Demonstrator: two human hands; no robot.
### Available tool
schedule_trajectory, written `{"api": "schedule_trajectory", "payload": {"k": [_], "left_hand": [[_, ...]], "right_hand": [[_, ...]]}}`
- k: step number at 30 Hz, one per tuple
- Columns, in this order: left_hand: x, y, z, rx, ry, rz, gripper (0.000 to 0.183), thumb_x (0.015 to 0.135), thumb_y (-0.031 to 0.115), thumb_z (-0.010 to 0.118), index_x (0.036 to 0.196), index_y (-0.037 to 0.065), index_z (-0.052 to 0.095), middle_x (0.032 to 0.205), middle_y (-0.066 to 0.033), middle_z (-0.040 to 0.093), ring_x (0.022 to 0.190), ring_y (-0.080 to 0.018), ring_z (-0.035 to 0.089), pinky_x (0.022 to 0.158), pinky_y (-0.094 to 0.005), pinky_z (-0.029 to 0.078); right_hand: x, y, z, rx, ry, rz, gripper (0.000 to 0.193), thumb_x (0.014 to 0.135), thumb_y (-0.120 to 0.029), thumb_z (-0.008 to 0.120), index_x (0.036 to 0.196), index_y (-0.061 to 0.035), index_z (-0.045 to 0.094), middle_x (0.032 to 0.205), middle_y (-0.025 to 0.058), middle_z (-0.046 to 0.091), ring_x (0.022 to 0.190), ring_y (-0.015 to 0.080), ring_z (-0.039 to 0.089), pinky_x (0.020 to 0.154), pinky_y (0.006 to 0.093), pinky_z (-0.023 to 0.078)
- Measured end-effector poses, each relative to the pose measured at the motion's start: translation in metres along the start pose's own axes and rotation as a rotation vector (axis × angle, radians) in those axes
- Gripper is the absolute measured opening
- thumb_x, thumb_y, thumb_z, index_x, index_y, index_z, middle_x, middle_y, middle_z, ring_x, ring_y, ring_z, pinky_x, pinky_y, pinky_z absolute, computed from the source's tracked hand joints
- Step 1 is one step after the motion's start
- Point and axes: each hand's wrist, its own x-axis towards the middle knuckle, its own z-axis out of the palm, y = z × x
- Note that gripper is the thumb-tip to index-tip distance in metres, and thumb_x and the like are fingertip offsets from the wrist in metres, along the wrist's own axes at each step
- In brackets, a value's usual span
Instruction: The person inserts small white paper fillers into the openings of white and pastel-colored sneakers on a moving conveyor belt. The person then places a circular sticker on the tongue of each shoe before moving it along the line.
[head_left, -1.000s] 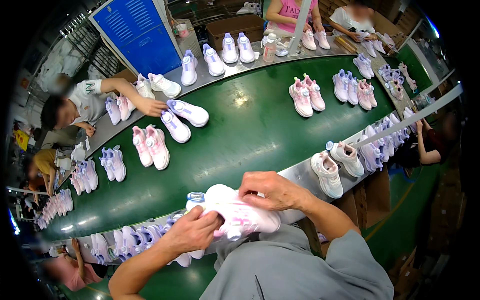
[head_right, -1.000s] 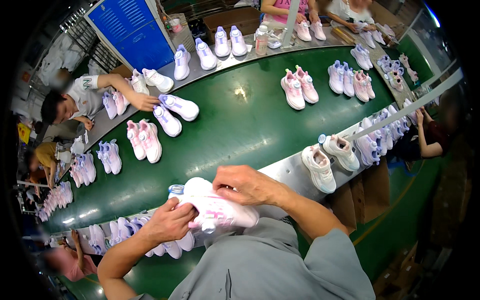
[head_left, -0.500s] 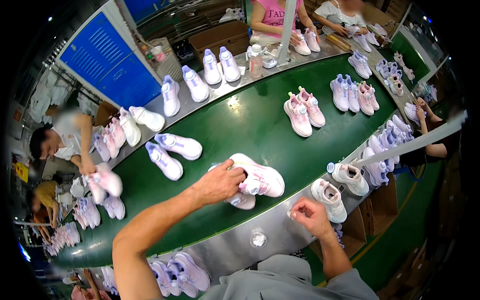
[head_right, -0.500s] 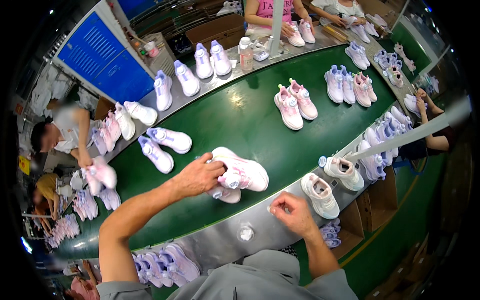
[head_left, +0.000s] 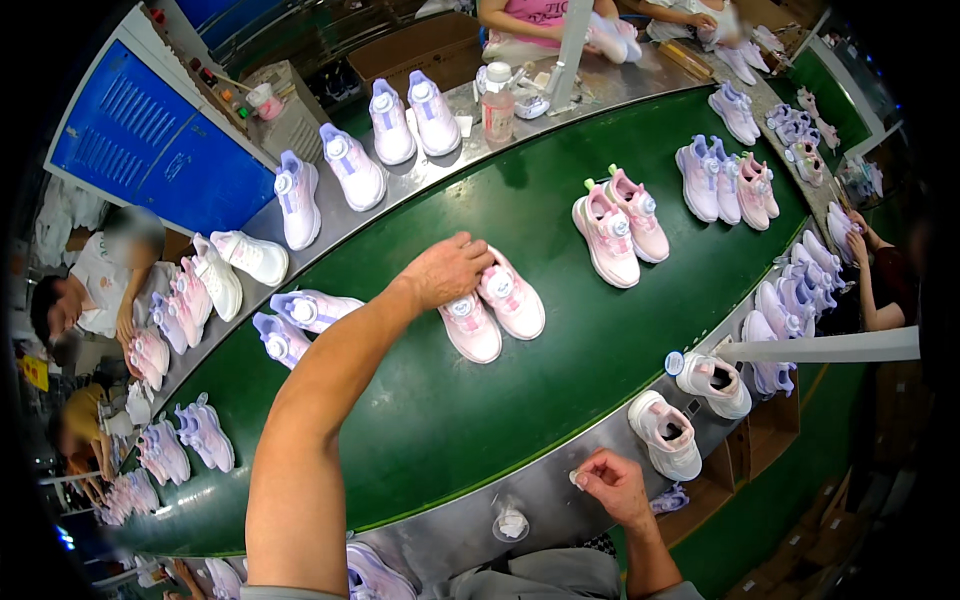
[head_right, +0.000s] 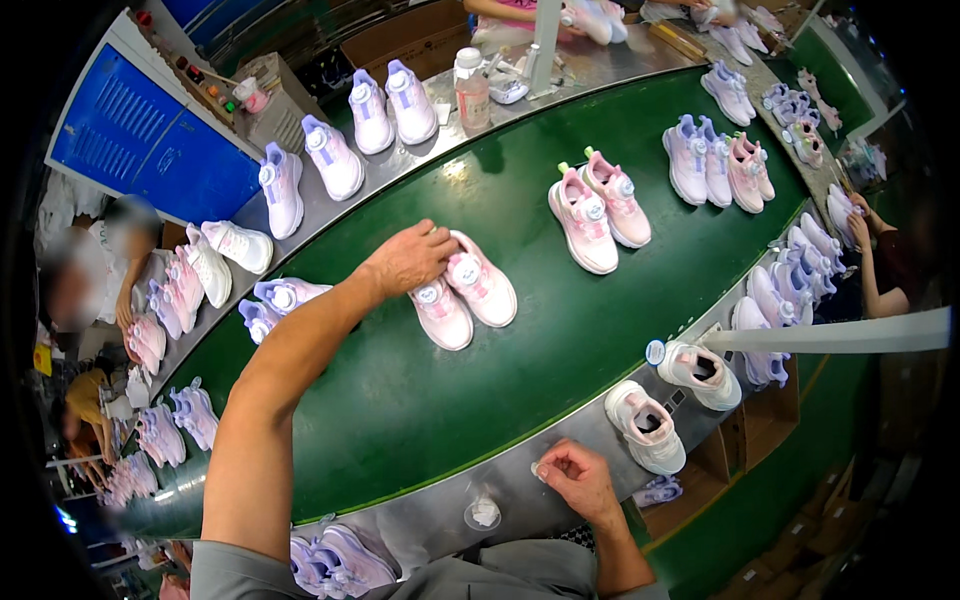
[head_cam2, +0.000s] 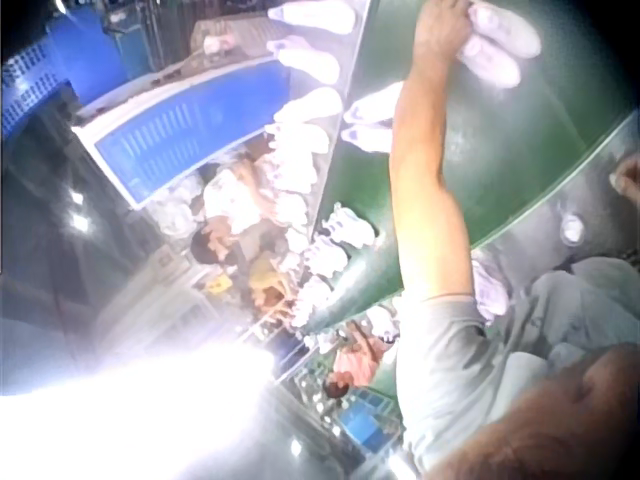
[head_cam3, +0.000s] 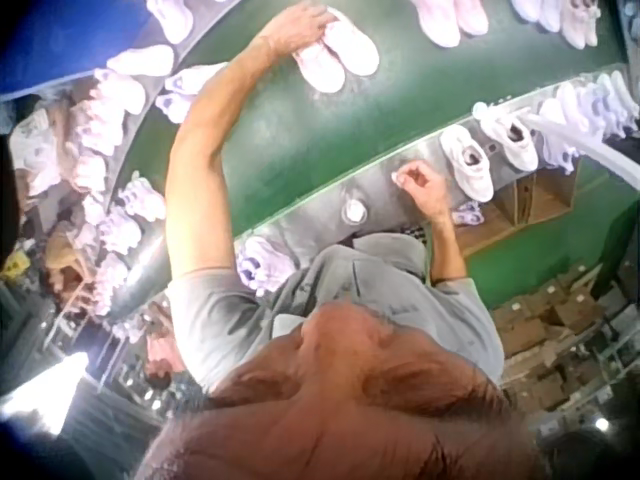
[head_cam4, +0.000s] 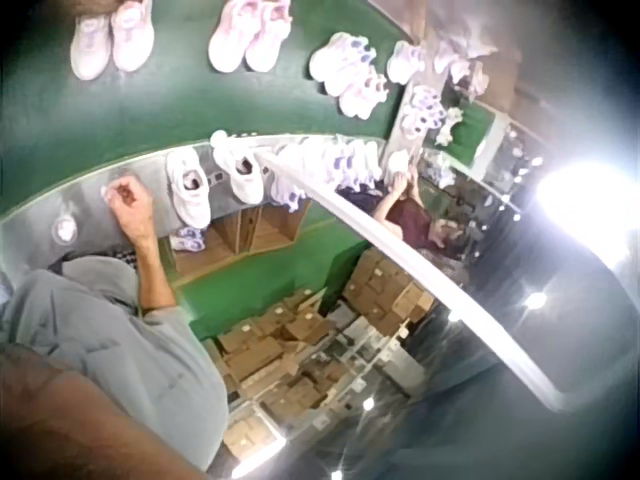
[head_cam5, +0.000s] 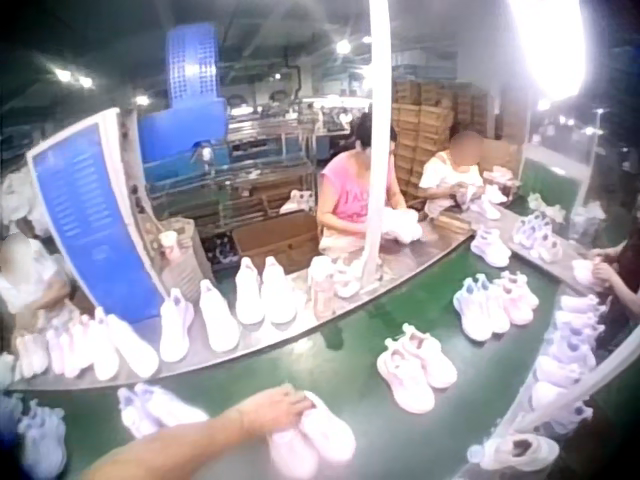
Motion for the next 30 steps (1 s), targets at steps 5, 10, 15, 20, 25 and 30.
{"api": "schedule_trajectory", "payload": {"k": [5, 10, 15, 20, 25, 30], "left_hand": [[-0.026, 0.016, -0.001, -0.335, 0.239, -0.634, 0.025, 0.086, 0.009, 0.066, 0.110, 0.007, 0.073, 0.126, -0.0141, 0.064, 0.115, -0.0311, 0.060, 0.092, -0.0433, 0.051], [-0.112, 0.039, -0.003, -0.247, -0.046, -0.970, 0.022, 0.080, 0.005, 0.070, 0.101, 0.010, 0.076, 0.105, -0.0113, 0.068, 0.104, -0.0290, 0.065, 0.081, -0.0391, 0.054], [-0.233, 0.002, -0.013, -0.001, -0.610, -1.148, 0.018, 0.091, 0.012, 0.064, 0.103, 0.012, 0.078, 0.104, -0.0103, 0.070, 0.107, -0.0294, 0.067, 0.083, -0.0405, 0.055], [-0.316, -0.004, 0.035, -0.254, -0.426, -0.815, 0.020, 0.091, 0.015, 0.065, 0.107, 0.018, 0.076, 0.108, -0.0131, 0.067, 0.105, -0.0338, 0.070, 0.087, -0.0468, 0.058], [-0.313, -0.015, 0.055, -0.221, -0.547, -0.676, 0.014, 0.085, 0.016, 0.069, 0.095, 0.012, 0.079, 0.097, -0.0156, 0.071, 0.091, -0.0358, 0.074, 0.076, -0.0479, 0.061], [-0.294, 0.038, 0.030, -0.631, -0.512, -0.840, 0.015, 0.076, 0.025, 0.077, 0.078, 0.010, 0.079, 0.083, -0.0157, 0.074, 0.086, -0.0373, 0.071, 0.077, -0.0489, 0.060]], "right_hand": [[0.012, 0.000, 0.012, 0.039, 0.020, 0.001, 0.006, 0.092, 0.002, 0.075, 0.094, 0.0014, 0.070, 0.092, 0.0043, 0.068, 0.082, 0.0098, 0.063, 0.075, 0.0250, 0.051], [0.009, 0.005, 0.016, 0.053, -0.007, 0.013, 0.010, 0.091, 0.006, 0.075, 0.096, 0.0000, 0.069, 0.091, 0.0017, 0.066, 0.080, 0.0070, 0.059, 0.073, 0.0231, 0.048], [0.010, 0.009, 0.019, 0.030, -0.002, 0.034, 0.009, 0.091, 0.006, 0.075, 0.096, -0.0001, 0.069, 0.089, 0.0010, 0.066, 0.080, 0.0067, 0.060, 0.073, 0.0232, 0.049], [0.018, 0.011, 0.031, 0.025, -0.039, 0.070, 0.008, 0.093, 0.003, 0.076, 0.096, -0.0010, 0.070, 0.089, 0.0009, 0.070, 0.079, 0.0064, 0.062, 0.071, 0.0229, 0.050], [0.020, 0.002, 0.042, -0.029, -0.075, 0.110, 0.007, 0.093, -0.002, 0.077, 0.095, -0.0011, 0.070, 0.090, 0.0020, 0.071, 0.078, 0.0071, 0.062, 0.071, 0.0236, 0.050], [0.015, 0.005, 0.040, 0.032, -0.082, 0.120, 0.007, 0.094, -0.004, 0.077, 0.097, -0.0011, 0.070, 0.092, 0.0017, 0.072, 0.082, 0.0072, 0.063, 0.073, 0.0237, 0.051]]}}
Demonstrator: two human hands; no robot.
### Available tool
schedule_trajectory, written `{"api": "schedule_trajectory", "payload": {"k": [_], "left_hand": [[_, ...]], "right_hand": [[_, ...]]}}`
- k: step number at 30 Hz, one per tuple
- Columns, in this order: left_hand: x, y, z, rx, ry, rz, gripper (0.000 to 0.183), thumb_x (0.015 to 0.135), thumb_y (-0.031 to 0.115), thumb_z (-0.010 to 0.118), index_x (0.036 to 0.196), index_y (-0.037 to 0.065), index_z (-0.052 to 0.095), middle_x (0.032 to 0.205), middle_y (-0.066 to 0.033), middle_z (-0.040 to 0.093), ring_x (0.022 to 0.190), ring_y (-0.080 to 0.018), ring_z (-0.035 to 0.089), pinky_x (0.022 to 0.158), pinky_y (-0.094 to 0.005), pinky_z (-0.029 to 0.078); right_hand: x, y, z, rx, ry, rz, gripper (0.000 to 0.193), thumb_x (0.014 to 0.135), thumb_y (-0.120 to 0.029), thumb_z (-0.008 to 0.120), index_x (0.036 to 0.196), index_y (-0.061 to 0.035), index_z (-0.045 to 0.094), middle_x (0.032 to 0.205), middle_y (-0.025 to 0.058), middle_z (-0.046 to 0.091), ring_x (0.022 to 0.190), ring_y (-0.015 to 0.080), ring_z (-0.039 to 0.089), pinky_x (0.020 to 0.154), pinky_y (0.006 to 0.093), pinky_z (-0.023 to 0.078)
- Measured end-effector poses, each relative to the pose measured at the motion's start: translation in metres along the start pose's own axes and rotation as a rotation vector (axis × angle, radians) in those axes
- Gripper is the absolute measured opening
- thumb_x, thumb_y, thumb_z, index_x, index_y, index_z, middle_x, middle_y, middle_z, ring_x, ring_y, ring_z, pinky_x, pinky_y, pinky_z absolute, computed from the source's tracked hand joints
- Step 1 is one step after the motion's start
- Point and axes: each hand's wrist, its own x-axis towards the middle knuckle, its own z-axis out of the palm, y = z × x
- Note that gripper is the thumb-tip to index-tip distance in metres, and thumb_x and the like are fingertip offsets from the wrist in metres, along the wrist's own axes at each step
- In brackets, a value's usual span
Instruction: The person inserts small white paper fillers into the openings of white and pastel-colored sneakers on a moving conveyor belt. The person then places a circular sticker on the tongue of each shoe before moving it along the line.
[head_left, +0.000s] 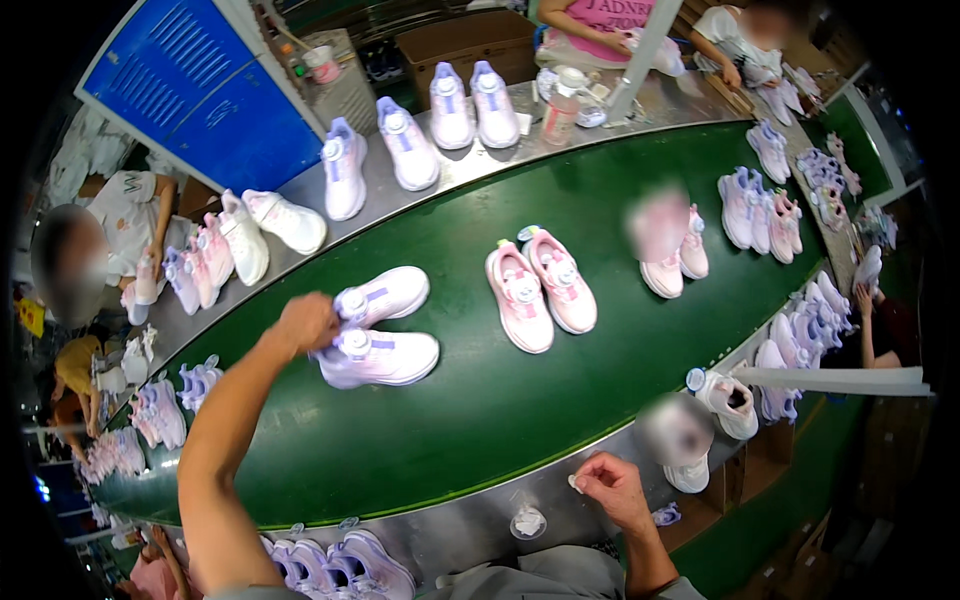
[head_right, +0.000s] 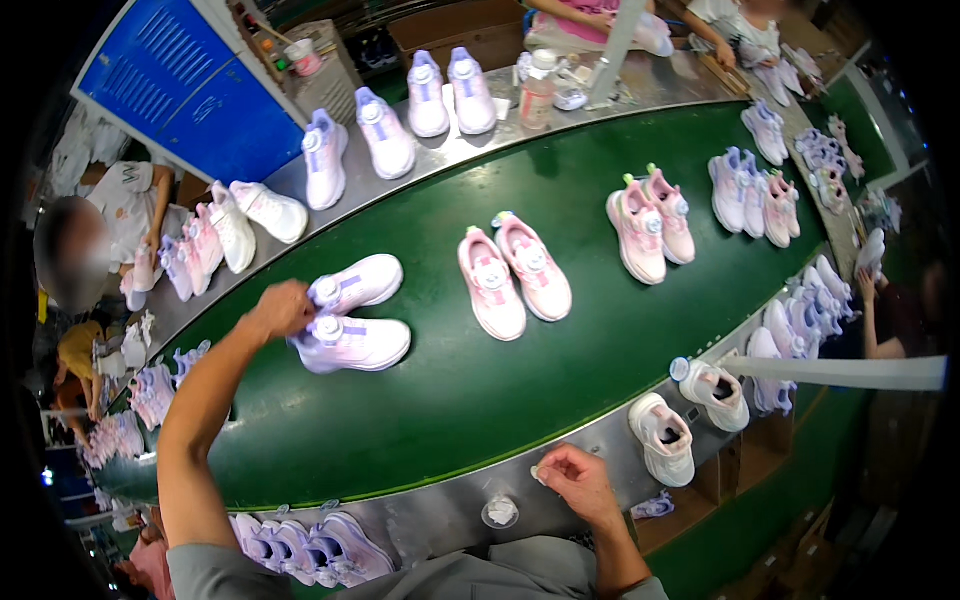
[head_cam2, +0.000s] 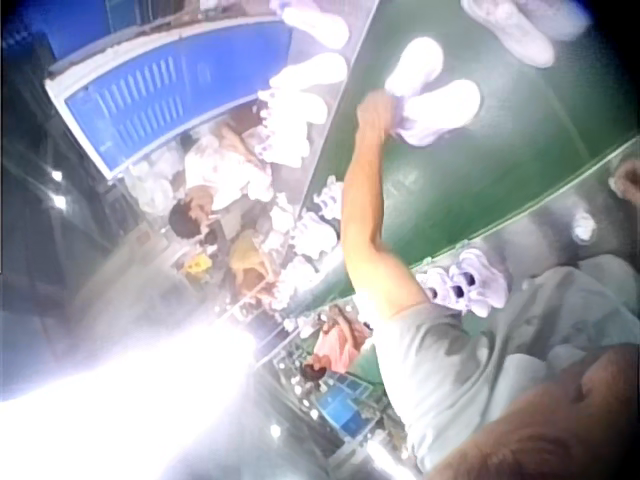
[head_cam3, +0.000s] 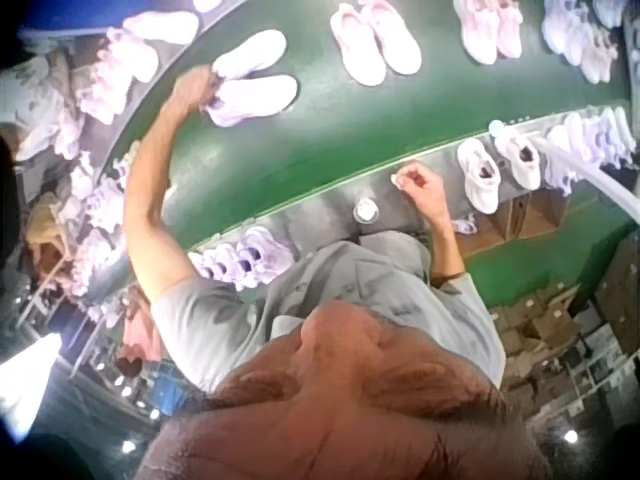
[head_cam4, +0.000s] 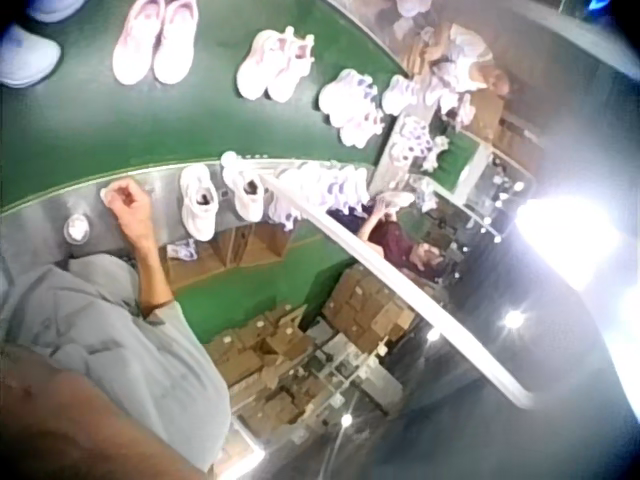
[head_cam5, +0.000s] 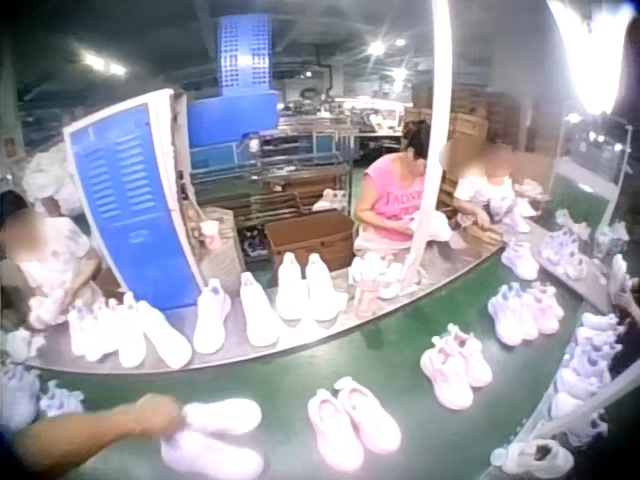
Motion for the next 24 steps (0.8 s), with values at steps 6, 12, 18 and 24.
{"api": "schedule_trajectory", "payload": {"k": [6, 12, 18, 24], "left_hand": [[-0.043, 0.110, 0.052, -0.023, 0.273, -0.203, 0.025, 0.075, 0.029, 0.080, 0.083, 0.005, 0.078, 0.097, -0.0161, 0.075, 0.100, -0.0323, 0.065, 0.084, -0.0464, 0.052], [-0.025, 0.115, 0.055, -0.041, 0.112, -0.360, 0.021, 0.076, 0.022, 0.075, 0.089, 0.006, 0.080, 0.094, -0.0184, 0.079, 0.092, -0.0363, 0.075, 0.091, -0.0488, 0.053], [-0.109, 0.165, 0.060, -0.511, 0.338, -0.539, 0.028, 0.078, 0.024, 0.068, 0.088, -0.002, 0.076, 0.091, -0.0301, 0.073, 0.085, -0.0501, 0.071, 0.080, -0.0554, 0.057], [-0.252, 0.245, 0.066, -0.957, 0.406, -0.780, 0.023, 0.080, 0.012, 0.063, 0.091, -0.006, 0.074, 0.087, -0.0312, 0.071, 0.083, -0.0457, 0.072, 0.075, -0.0492, 0.053]], "right_hand": [[-0.002, -0.001, 0.005, -0.033, -0.044, 0.032, 0.007, 0.096, -0.004, 0.075, 0.100, -0.0017, 0.070, 0.091, -0.0021, 0.069, 0.080, 0.0030, 0.060, 0.071, 0.0210, 0.049], [-0.016, -0.011, 0.020, 0.014, -0.058, -0.015, 0.005, 0.098, -0.010, 0.073, 0.097, -0.0046, 0.071, 0.086, -0.0046, 0.068, 0.076, 0.0020, 0.057, 0.068, 0.0200, 0.046], [-0.058, 0.003, 0.034, -0.480, 0.002, -0.196, 0.006, 0.095, -0.008, 0.075, 0.096, -0.0049, 0.070, 0.085, -0.0007, 0.067, 0.074, 0.0099, 0.062, 0.064, 0.0264, 0.048], [-0.074, 0.072, 0.057, -1.050, -0.089, -0.622, 0.007, 0.089, -0.006, 0.071, 0.095, -0.0077, 0.068, 0.090, 0.0086, 0.066, 0.077, 0.0310, 0.069, 0.065, 0.0414, 0.056]]}}
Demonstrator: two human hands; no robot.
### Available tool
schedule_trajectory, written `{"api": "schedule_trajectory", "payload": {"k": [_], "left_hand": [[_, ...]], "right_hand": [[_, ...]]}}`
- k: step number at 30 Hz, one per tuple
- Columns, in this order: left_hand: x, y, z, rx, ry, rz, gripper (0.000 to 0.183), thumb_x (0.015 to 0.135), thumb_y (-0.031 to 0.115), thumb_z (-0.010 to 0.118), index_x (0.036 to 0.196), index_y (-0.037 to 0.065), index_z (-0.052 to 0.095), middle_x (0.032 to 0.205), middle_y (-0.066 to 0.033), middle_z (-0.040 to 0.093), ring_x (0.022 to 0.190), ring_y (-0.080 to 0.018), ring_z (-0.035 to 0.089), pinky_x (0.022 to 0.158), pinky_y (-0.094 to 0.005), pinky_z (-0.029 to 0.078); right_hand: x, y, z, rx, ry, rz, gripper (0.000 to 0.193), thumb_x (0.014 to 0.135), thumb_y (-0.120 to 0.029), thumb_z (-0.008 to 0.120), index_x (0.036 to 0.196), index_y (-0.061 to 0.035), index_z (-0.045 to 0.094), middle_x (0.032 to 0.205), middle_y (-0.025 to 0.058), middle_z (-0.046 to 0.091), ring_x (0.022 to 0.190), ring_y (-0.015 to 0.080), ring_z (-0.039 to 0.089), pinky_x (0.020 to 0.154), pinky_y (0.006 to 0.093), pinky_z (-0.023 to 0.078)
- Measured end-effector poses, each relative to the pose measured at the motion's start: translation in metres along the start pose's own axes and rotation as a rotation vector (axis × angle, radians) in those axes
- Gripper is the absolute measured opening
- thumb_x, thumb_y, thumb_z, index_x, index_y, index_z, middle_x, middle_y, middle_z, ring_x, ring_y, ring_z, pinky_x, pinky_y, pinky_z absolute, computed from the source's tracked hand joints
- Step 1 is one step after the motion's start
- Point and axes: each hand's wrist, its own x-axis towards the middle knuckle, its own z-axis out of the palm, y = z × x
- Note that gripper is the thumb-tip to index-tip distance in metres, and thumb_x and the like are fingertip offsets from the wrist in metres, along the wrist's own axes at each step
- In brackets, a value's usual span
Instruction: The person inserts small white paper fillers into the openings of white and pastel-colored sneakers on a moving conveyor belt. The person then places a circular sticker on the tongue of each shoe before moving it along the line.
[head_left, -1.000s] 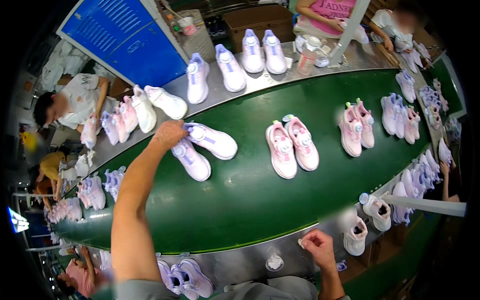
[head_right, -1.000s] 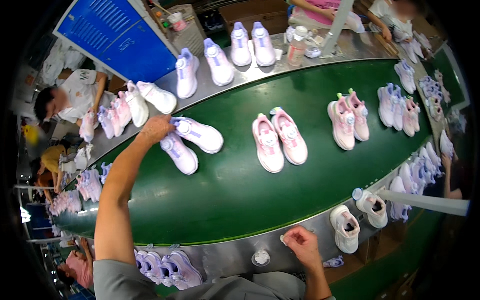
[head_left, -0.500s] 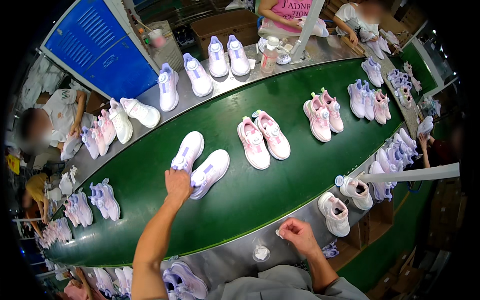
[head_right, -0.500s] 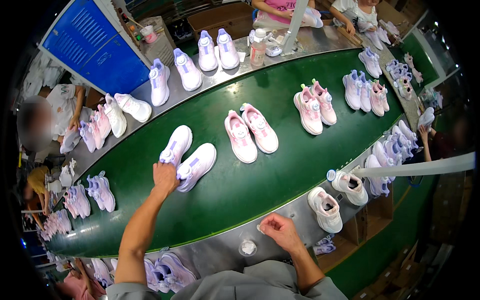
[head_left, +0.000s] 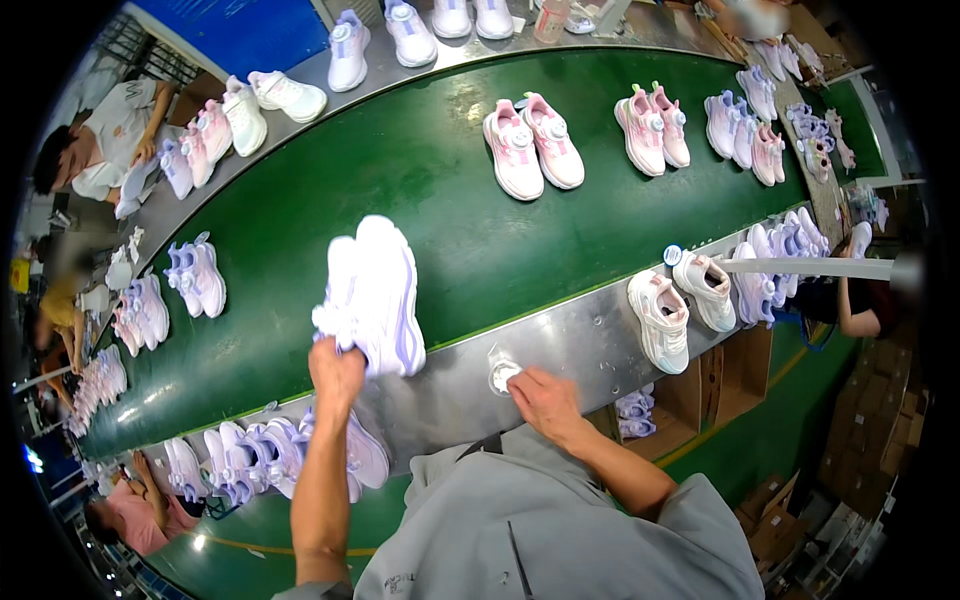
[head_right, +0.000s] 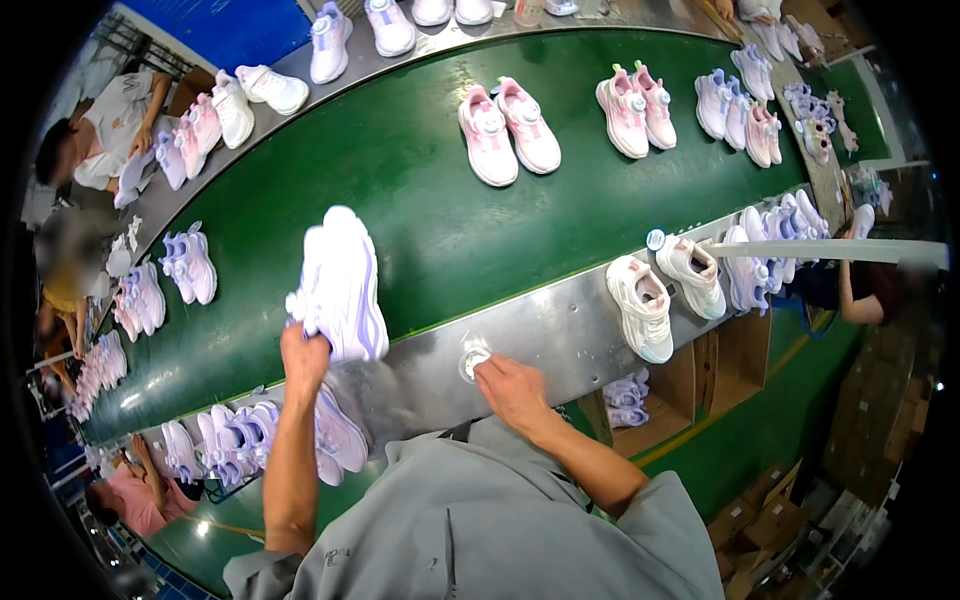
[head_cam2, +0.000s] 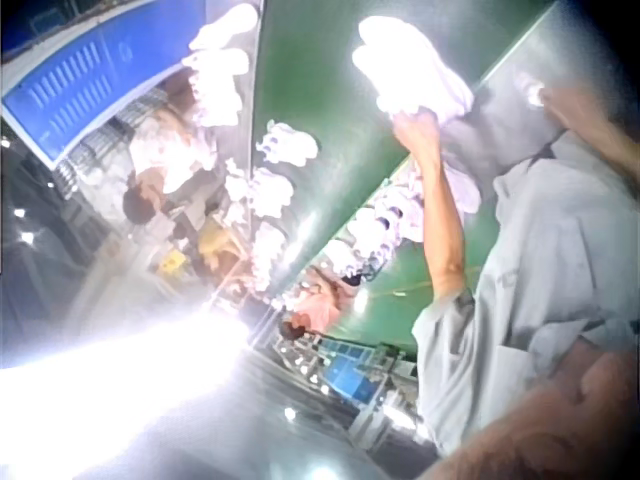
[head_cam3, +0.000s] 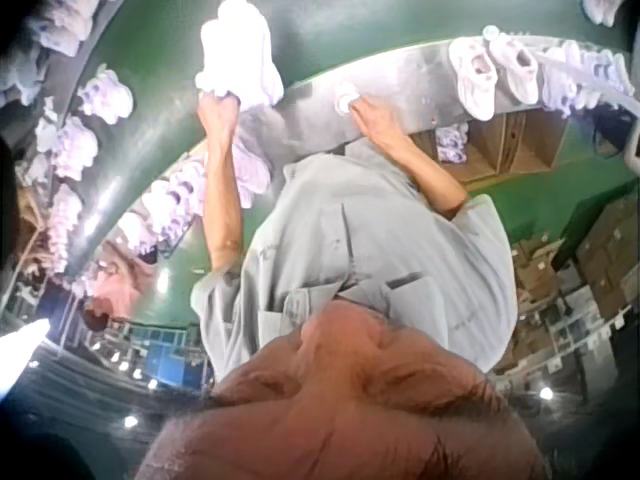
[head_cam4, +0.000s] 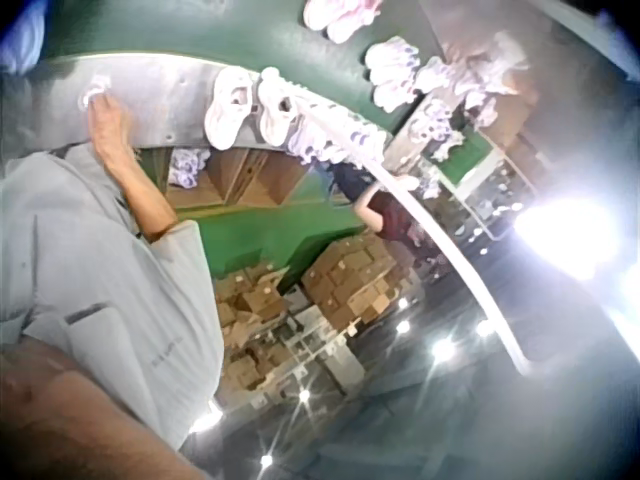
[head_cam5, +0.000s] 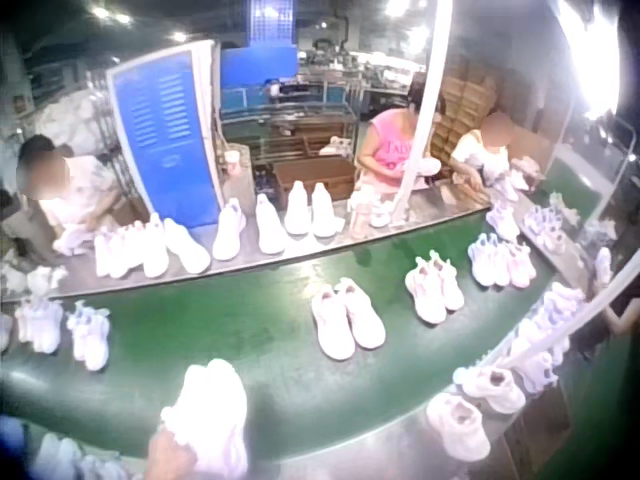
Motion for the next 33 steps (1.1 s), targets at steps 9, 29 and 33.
{"api": "schedule_trajectory", "payload": {"k": [9, 29, 33], "left_hand": [[-0.122, -0.032, 0.018, -0.732, -0.122, -0.388, 0.023, 0.089, 0.003, 0.062, 0.105, -0.009, 0.075, 0.092, -0.0074, 0.075, 0.081, -0.0162, 0.067, 0.071, -0.0335, 0.052], [-0.177, 0.006, -0.002, -0.554, -0.076, -0.065, 0.027, 0.079, 0.004, 0.066, 0.102, -0.004, 0.075, 0.087, -0.0200, 0.076, 0.079, -0.0286, 0.073, 0.077, -0.0405, 0.055], [-0.186, 0.016, -0.010, -0.461, -0.053, -0.053, 0.025, 0.080, 0.005, 0.066, 0.102, -0.004, 0.075, 0.088, -0.0209, 0.076, 0.079, -0.0313, 0.073, 0.076, -0.0406, 0.054]], "right_hand": [[0.008, 0.028, 0.063, -0.474, -0.213, -0.087, 0.005, 0.082, -0.004, 0.066, 0.086, -0.0064, 0.064, 0.093, 0.0117, 0.068, 0.077, 0.0311, 0.073, 0.061, 0.0437, 0.058], [0.020, -0.116, -0.058, 1.094, -0.335, 0.332, 0.011, 0.097, -0.008, 0.075, 0.105, -0.0014, 0.070, 0.088, 0.0002, 0.068, 0.070, 0.0067, 0.056, 0.062, 0.0237, 0.046], [0.024, -0.126, -0.040, 1.034, -0.189, 0.210, 0.012, 0.097, -0.007, 0.075, 0.106, -0.0008, 0.072, 0.092, 0.0011, 0.070, 0.073, 0.0076, 0.058, 0.064, 0.0253, 0.049]]}}
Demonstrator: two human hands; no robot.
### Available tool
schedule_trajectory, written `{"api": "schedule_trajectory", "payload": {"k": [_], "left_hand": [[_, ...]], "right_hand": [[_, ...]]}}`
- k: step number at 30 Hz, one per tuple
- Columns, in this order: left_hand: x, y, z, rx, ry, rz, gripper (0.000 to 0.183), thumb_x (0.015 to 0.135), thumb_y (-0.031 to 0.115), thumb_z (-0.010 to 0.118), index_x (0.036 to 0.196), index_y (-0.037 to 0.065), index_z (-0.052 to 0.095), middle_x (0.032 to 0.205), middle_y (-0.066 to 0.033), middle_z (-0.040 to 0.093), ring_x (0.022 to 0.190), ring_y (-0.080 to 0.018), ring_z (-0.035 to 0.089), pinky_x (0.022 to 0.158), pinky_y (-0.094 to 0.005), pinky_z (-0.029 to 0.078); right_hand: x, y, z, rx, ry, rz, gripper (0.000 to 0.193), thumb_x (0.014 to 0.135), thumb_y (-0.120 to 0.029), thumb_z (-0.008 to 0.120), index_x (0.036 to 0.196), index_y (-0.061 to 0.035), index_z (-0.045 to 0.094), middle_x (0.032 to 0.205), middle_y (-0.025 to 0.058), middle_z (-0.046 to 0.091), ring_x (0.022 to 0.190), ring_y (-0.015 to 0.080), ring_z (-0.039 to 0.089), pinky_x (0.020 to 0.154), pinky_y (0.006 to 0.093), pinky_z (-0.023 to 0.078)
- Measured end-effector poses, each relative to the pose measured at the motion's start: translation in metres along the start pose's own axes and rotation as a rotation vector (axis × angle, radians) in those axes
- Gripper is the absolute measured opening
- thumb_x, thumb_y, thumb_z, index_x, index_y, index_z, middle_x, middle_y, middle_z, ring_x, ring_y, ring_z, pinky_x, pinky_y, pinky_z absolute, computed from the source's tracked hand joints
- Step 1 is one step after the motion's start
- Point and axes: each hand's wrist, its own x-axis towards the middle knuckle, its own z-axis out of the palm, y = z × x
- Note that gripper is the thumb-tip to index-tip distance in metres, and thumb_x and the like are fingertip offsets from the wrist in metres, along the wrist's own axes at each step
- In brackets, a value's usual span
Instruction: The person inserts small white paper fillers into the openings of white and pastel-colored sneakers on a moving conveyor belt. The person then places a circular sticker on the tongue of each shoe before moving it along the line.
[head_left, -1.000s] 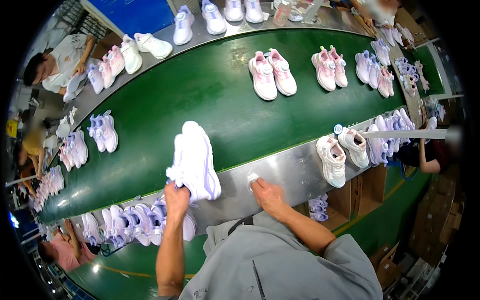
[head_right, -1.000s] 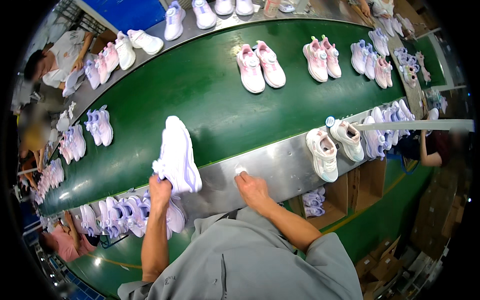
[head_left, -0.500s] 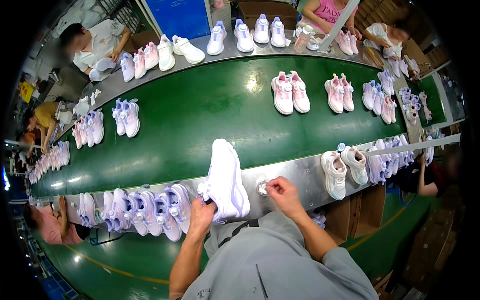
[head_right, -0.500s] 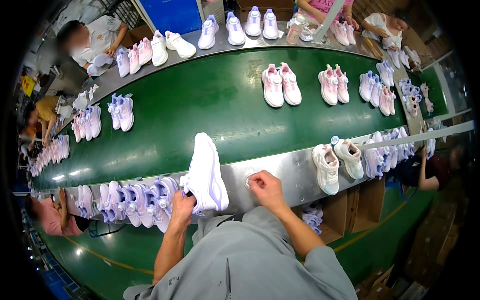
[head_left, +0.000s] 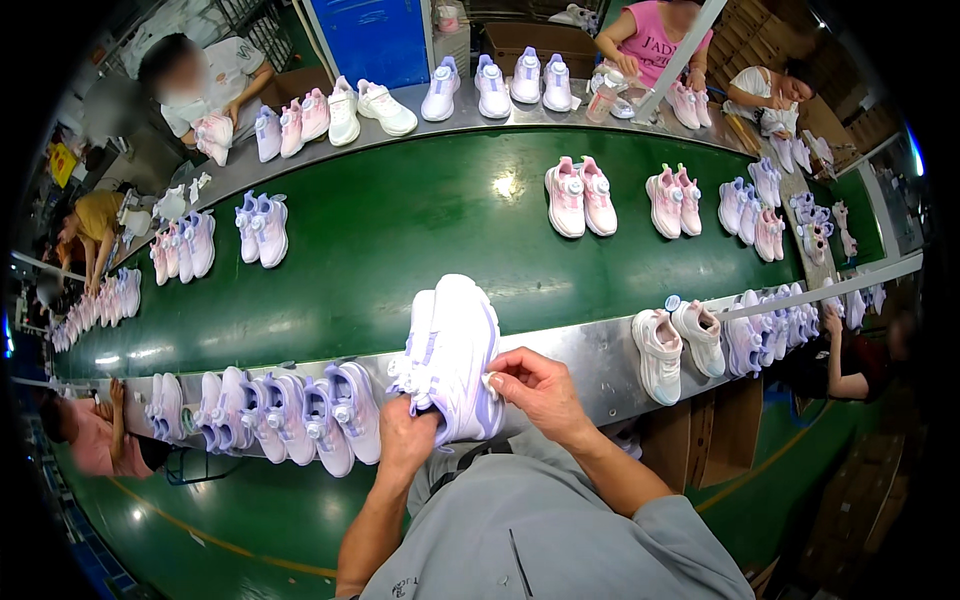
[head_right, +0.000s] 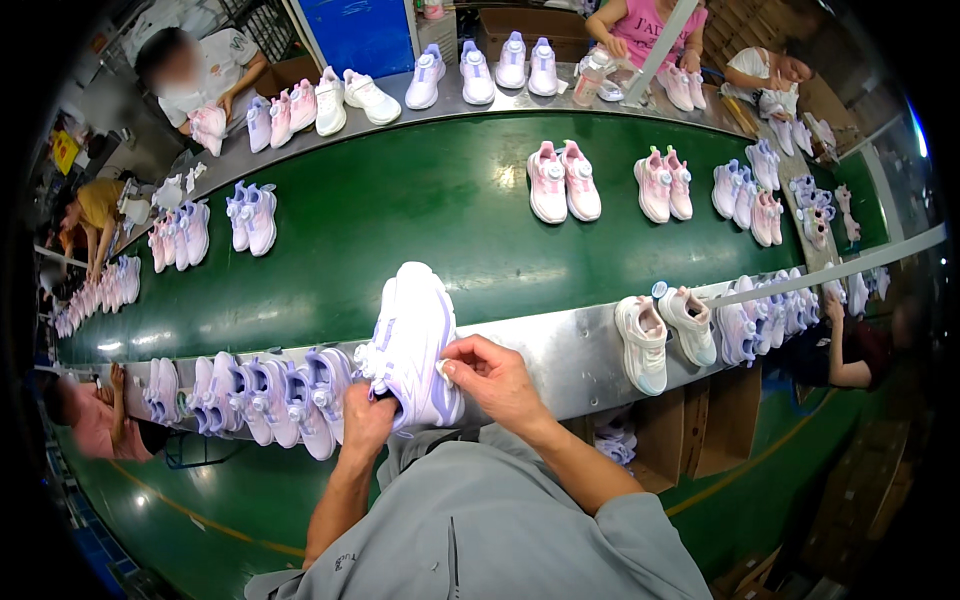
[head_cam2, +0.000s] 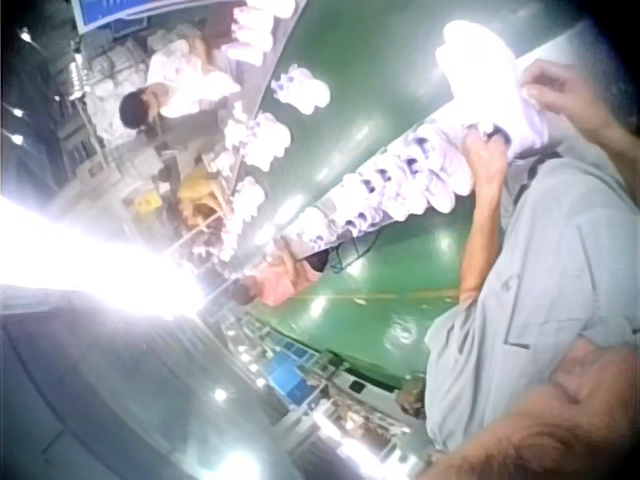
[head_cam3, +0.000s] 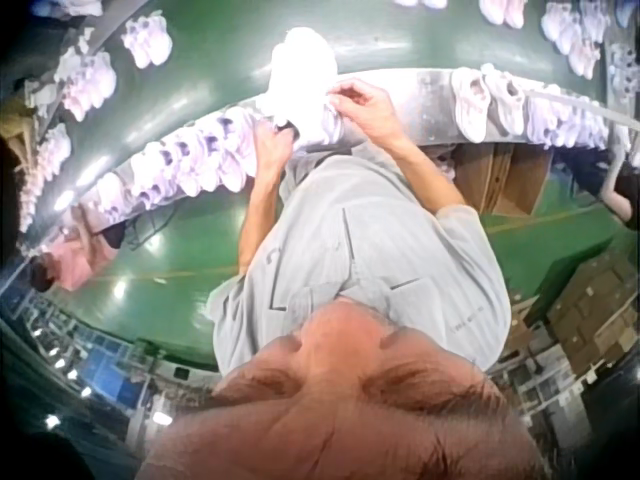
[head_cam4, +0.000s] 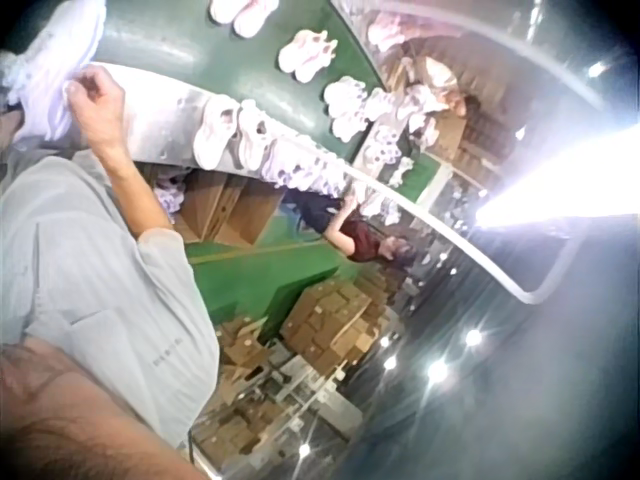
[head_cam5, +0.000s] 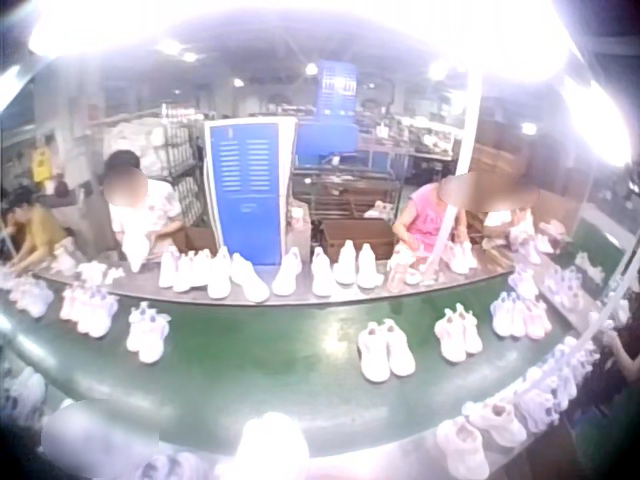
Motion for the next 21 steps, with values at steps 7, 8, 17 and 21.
{"api": "schedule_trajectory", "payload": {"k": [7, 8, 17, 21], "left_hand": [[-0.003, -0.007, 0.000, -0.035, 0.051, 0.027, 0.024, 0.080, 0.006, 0.066, 0.100, -0.004, 0.073, 0.087, -0.0236, 0.074, 0.080, -0.0356, 0.072, 0.076, -0.0426, 0.053], [-0.003, -0.008, 0.000, -0.029, 0.063, 0.040, 0.024, 0.079, 0.006, 0.066, 0.100, -0.004, 0.073, 0.086, -0.0239, 0.074, 0.080, -0.0364, 0.072, 0.075, -0.0429, 0.053], [-0.005, -0.009, 0.001, -0.003, 0.085, 0.071, 0.022, 0.078, 0.005, 0.063, 0.096, -0.005, 0.072, 0.081, -0.0246, 0.071, 0.076, -0.0378, 0.070, 0.072, -0.0434, 0.052], [-0.006, -0.008, 0.001, -0.033, 0.091, 0.060, 0.022, 0.078, 0.004, 0.062, 0.096, -0.006, 0.072, 0.081, -0.0238, 0.072, 0.074, -0.0352, 0.070, 0.072, -0.0425, 0.052]], "right_hand": [[-0.004, -0.002, 0.006, -0.726, 0.022, -0.428, 0.011, 0.092, -0.001, 0.075, 0.102, 0.0006, 0.072, 0.093, 0.0080, 0.070, 0.074, 0.0148, 0.065, 0.065, 0.0287, 0.052], [-0.004, -0.003, 0.007, -0.730, 0.024, -0.459, 0.010, 0.091, -0.001, 0.076, 0.101, 0.0003, 0.072, 0.092, 0.0087, 0.070, 0.074, 0.0166, 0.066, 0.064, 0.0296, 0.053], [0.013, -0.002, 0.006, -0.765, 0.076, -0.612, 0.011, 0.086, 0.001, 0.077, 0.095, -0.0012, 0.072, 0.088, 0.0108, 0.069, 0.075, 0.0236, 0.067, 0.064, 0.0334, 0.054], [-0.001, -0.004, 0.005, -0.749, 0.002, -0.550, 0.010, 0.086, 0.001, 0.075, 0.095, -0.0011, 0.071, 0.086, 0.0097, 0.067, 0.072, 0.0215, 0.066, 0.062, 0.0323, 0.053]]}}
